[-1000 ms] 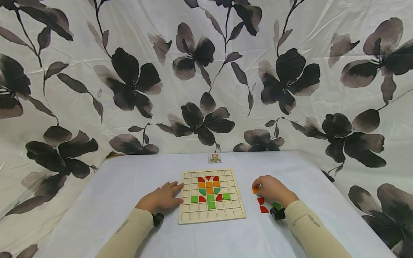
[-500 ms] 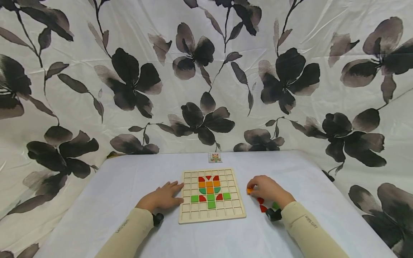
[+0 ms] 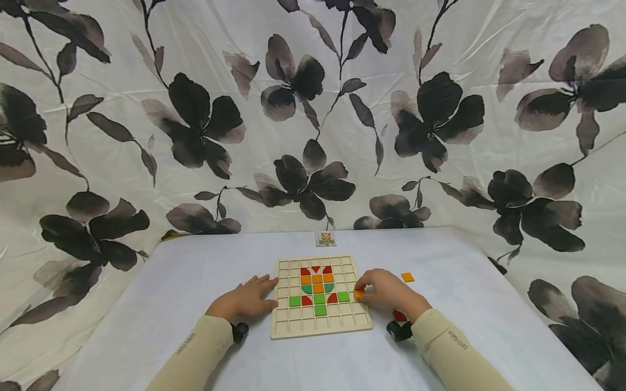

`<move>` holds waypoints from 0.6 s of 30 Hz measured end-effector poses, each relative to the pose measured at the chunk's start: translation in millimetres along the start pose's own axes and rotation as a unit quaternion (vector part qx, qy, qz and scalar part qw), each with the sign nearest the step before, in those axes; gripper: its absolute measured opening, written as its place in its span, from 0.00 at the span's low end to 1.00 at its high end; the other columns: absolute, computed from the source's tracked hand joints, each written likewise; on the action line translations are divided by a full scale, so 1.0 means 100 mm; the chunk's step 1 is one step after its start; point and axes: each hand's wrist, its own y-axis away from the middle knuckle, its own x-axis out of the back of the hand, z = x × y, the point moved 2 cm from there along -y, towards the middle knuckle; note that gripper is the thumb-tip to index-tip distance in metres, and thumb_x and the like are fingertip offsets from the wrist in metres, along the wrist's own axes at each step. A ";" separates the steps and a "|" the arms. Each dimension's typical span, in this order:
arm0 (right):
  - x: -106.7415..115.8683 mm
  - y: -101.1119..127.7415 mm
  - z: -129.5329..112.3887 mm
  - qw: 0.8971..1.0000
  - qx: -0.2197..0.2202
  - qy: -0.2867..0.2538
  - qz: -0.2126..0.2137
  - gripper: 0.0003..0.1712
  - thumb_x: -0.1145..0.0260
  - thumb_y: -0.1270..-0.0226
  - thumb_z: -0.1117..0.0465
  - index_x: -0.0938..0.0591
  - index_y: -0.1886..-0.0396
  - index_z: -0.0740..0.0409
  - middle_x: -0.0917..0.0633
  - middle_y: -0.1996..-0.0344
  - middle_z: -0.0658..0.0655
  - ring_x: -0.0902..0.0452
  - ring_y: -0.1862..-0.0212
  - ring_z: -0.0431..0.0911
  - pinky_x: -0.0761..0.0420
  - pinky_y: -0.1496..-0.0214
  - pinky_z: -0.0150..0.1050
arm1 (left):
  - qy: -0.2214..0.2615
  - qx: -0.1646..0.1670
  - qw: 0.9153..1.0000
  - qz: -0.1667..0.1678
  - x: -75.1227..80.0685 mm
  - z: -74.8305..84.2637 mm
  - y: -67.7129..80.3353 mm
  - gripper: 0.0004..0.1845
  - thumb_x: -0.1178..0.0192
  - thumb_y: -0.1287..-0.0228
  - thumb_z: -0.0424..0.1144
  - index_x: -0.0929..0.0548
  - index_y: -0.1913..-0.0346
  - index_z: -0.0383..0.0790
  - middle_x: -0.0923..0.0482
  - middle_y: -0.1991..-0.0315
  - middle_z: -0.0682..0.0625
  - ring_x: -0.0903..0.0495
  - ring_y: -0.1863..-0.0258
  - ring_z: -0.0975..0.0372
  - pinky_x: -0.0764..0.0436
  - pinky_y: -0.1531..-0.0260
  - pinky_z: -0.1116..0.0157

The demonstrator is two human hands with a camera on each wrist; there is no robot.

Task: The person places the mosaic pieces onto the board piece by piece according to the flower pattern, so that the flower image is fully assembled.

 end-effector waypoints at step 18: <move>-0.26 -0.06 -0.40 0.993 0.104 0.047 -0.018 0.11 0.29 0.39 0.53 0.12 0.57 0.48 0.14 0.59 0.43 0.21 0.53 0.40 0.22 0.45 0.41 | 0.007 0.000 1.000 -0.008 0.04 0.02 0.01 0.39 0.39 0.37 0.56 0.37 0.27 0.47 0.42 0.26 0.40 0.49 0.26 0.39 0.49 0.33 0.32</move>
